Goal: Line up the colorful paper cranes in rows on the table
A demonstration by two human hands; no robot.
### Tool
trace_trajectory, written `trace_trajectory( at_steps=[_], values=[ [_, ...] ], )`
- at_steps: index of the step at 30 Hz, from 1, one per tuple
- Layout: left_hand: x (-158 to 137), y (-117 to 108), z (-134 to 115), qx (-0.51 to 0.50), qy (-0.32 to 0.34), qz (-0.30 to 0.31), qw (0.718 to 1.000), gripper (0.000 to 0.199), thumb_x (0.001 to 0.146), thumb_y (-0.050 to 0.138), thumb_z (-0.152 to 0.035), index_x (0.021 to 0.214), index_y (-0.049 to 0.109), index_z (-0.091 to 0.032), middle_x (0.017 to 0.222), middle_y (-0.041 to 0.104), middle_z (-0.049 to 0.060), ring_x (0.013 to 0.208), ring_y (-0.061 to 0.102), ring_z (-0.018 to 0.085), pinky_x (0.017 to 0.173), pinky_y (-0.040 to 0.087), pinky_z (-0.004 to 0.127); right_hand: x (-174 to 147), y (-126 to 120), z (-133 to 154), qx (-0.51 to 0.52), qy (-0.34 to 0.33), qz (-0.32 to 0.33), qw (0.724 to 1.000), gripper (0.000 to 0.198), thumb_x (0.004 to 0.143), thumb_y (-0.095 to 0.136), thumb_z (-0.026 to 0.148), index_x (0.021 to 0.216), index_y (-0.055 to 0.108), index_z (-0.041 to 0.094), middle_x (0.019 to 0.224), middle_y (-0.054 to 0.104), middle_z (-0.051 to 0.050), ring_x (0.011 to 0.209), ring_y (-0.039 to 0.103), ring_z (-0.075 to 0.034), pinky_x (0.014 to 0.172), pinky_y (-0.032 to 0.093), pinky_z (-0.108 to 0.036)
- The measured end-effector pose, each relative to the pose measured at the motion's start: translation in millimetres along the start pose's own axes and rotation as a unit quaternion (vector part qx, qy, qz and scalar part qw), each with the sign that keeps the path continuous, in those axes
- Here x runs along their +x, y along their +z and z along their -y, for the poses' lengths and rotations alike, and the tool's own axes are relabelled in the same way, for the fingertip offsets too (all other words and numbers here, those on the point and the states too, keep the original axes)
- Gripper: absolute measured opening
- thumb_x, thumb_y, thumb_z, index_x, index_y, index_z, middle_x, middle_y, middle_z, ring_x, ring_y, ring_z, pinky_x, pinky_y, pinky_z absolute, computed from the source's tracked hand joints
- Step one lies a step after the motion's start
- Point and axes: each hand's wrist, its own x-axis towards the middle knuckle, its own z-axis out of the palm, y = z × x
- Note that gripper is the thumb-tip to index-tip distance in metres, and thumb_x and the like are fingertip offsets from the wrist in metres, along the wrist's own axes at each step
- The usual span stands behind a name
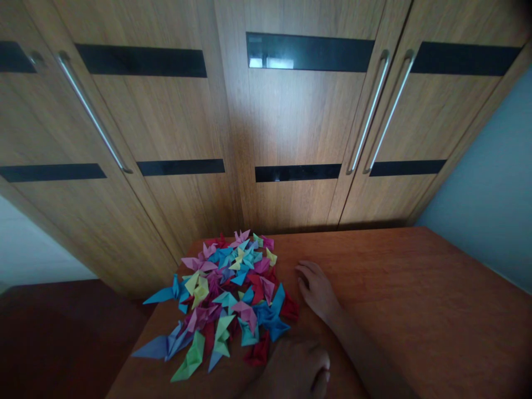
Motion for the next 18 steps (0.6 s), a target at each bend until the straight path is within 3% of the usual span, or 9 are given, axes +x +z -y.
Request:
trace_trajectory(
  at_steps=[3, 7, 18],
  values=[
    [-0.2, 0.7, 0.5, 0.007, -0.001, 0.003, 1.0, 0.003, 0.079, 0.055, -0.022, 0.08, 0.058, -0.023, 0.079, 0.066, -0.003, 0.067, 0.059, 0.013, 0.059, 0.04, 0.021, 1.5, -5.4, 1.7, -0.007, 0.041, -0.014, 0.999, 0.027, 0.08, 0.044, 0.013, 0.096, 0.065, 0.019, 0.104, 0.064, -0.009, 0.1, 0.057, -0.022, 0.091, 0.044, -0.037],
    [-1.0, 1.2, 0.0, 0.005, -0.004, 0.006, 1.0, 0.004, 0.078, 0.056, -0.022, 0.081, 0.058, -0.023, 0.08, 0.066, -0.003, 0.068, 0.059, 0.014, 0.061, 0.041, 0.022, 2.3, -13.9, 4.9, -0.018, 0.085, 0.017, 0.996, 0.022, 0.084, 0.042, 0.016, 0.086, 0.063, 0.022, 0.087, 0.066, -0.004, 0.083, 0.061, -0.019, 0.076, 0.046, -0.028],
    [-2.9, 1.5, -0.8, 0.002, -0.002, -0.004, 1.0, 0.004, 0.078, 0.058, -0.023, 0.082, 0.057, -0.023, 0.082, 0.066, -0.004, 0.071, 0.06, 0.014, 0.063, 0.042, 0.023, 2.7, -15.9, 4.4, -0.022, 0.083, 0.045, 0.995, 0.019, 0.083, 0.045, 0.017, 0.085, 0.063, 0.024, 0.088, 0.068, -0.002, 0.083, 0.063, -0.016, 0.073, 0.044, -0.023]
  ],
)
